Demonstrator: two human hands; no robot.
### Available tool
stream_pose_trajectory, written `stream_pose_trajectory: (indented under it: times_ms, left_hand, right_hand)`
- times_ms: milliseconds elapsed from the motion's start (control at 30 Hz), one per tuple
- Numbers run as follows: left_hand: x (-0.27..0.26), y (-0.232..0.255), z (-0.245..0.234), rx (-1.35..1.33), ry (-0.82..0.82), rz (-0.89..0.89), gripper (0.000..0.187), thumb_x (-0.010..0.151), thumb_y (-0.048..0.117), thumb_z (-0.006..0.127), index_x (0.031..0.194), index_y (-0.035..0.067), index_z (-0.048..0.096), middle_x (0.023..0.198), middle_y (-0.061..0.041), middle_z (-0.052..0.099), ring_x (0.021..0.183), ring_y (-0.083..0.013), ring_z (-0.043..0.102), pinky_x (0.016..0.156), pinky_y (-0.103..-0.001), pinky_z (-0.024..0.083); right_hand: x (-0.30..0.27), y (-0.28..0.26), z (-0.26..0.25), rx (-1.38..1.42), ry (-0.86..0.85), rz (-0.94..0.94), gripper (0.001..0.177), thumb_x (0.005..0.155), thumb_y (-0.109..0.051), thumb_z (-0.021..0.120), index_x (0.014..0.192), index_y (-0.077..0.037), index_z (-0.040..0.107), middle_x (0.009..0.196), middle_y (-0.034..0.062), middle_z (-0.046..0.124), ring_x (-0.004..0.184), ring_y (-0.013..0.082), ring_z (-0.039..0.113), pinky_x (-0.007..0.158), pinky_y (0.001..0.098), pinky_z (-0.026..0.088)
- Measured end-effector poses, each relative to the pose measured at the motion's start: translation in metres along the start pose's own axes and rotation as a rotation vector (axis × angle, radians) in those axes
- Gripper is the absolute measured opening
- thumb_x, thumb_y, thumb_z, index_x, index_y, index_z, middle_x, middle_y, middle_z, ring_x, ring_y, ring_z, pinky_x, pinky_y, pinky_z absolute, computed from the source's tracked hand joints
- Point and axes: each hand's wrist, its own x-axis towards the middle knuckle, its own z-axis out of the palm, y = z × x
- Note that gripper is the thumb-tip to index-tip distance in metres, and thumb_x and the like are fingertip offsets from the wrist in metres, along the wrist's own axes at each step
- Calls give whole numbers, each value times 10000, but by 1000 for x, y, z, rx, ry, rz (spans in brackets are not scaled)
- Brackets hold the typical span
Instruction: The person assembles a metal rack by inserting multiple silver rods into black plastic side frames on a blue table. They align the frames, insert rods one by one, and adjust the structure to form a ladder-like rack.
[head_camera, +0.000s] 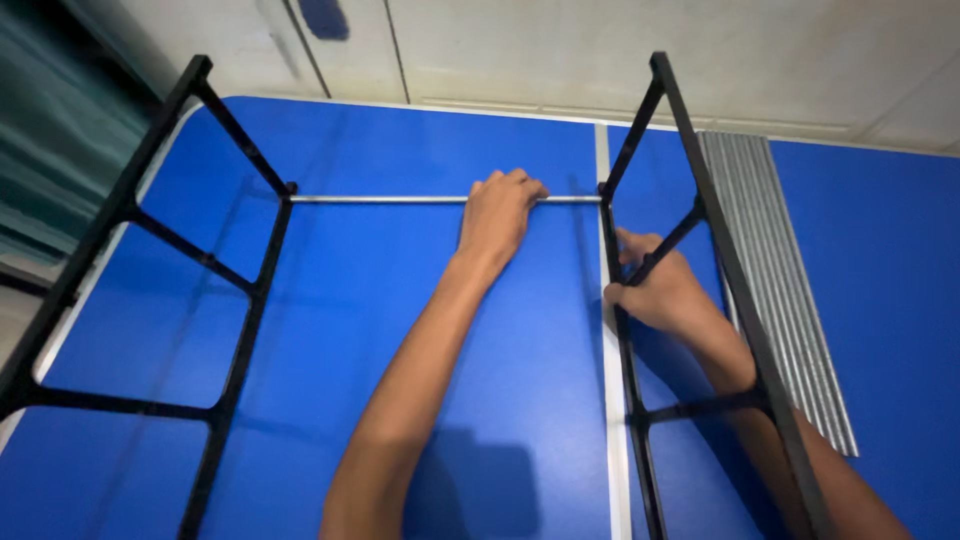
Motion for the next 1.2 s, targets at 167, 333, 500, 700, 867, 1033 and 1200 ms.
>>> stream_pose_trajectory:
  times_ms: [167, 333, 500, 700, 867, 1033, 1200]
  left_hand:
    - [32, 9, 32, 8, -11, 11, 187, 889, 115, 634, 962, 164, 798, 982, -58, 719, 974, -320, 644, 839, -505, 477]
    - [56, 17, 69, 32, 18, 10, 186, 918, 107, 624, 982, 151, 793, 996, -88, 724, 972, -349, 663, 853, -502, 492]
    - [64, 24, 86, -9, 49, 14, 200, 910, 70, 656, 1056, 120, 783, 1110, -118, 737, 1126, -363, 662, 1029, -478, 478]
    - [42, 57, 64, -46, 126, 103, 255, 855, 80, 709, 1107, 76, 745, 1284, -177, 669, 1245, -393, 576, 1054, -487, 441]
    - [21, 89, 30, -228, 77, 145, 222, 904, 94, 703, 1123, 65, 725, 1268, -146, 681, 1207, -369, 595, 1033, -463, 480]
    - [-4, 122, 8, -286, 26, 286, 185, 911, 120, 710, 1091, 78, 725, 1189, -108, 695, 1153, -334, 616, 968, -441, 497]
    - [-13, 143, -8, -319, 28, 298, 138, 922, 144, 707, 1046, 92, 734, 1099, -53, 719, 1065, -287, 639, 868, -422, 489]
  right_hand:
    - [-6, 13, -23, -8, 64, 168, 686, 704, -96, 856, 1336, 7, 609, 1125, 162, 722, 899, 285, 744, 783, 384, 582]
    - [-9, 23, -33, -45, 158, 179, 521, 766, -98, 837, 1251, 13, 681, 886, 196, 756, 821, 317, 751, 740, 410, 576]
    - [-7, 32, -32, -11, 255, 162, 433, 785, -112, 841, 1173, 29, 709, 826, 200, 746, 795, 321, 751, 722, 416, 576]
    - [-7, 35, -37, -34, 229, 87, 410, 740, -114, 853, 1094, 45, 722, 871, 215, 736, 809, 335, 742, 727, 421, 577]
    - [-35, 61, -79, -254, 262, -71, 336, 778, -121, 781, 1073, 37, 752, 908, 249, 734, 874, 424, 713, 763, 490, 559]
    - [-59, 75, -73, -379, 245, 94, 284, 811, -240, 801, 884, 33, 766, 941, 273, 701, 868, 450, 701, 756, 516, 567]
    - [-56, 77, -65, -402, 205, 164, 381, 811, -317, 808, 843, 56, 737, 901, 263, 708, 854, 453, 702, 757, 519, 570]
